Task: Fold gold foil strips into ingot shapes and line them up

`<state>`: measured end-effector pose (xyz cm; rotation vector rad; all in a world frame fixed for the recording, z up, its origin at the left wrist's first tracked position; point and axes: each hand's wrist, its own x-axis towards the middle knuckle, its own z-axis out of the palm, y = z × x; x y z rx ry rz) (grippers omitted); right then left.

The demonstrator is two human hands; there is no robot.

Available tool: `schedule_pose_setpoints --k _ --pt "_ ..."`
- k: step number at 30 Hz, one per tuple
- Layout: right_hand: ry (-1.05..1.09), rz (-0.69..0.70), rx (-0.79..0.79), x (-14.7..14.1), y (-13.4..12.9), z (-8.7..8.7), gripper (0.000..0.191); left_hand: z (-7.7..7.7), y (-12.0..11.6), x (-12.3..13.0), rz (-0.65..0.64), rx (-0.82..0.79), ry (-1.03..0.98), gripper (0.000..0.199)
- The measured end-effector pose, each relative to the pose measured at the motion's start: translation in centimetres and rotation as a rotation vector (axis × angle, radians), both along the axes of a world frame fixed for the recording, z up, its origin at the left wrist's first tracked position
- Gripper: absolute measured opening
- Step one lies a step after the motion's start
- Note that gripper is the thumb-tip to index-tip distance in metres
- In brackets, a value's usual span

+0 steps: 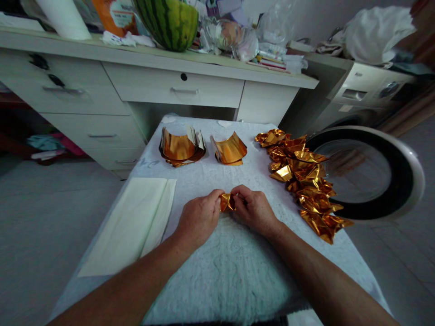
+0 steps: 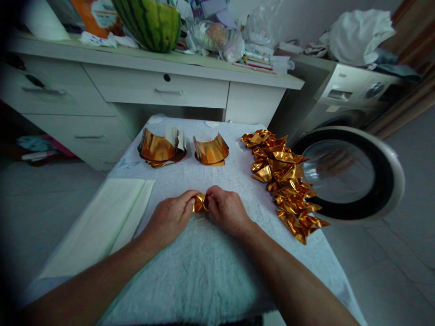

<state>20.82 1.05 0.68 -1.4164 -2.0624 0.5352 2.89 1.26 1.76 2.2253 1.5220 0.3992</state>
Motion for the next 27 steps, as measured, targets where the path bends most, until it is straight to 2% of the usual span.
schedule_pose_setpoints --k 7,13,18,24,27 --pt "0.123 0.056 -0.045 0.7 0.0 0.6 0.02 0.3 0.4 -0.5 0.07 -0.011 -0.085 0.029" --pt "0.121 0.161 0.015 0.8 0.0 0.2 0.044 0.4 0.6 -0.8 0.101 -0.005 -0.082 0.03" --pt "0.127 0.223 0.137 0.8 0.5 -0.2 0.027 0.3 0.6 -1.0 0.078 0.007 -0.158 0.032" --pt "0.145 0.177 0.119 0.9 0.6 -0.3 0.021 0.4 0.6 -1.2 0.098 0.006 -0.31 0.037" --pt "0.134 0.182 0.094 0.9 0.5 -0.2 0.023 0.4 0.8 -1.3 0.118 0.006 -0.313 0.033"
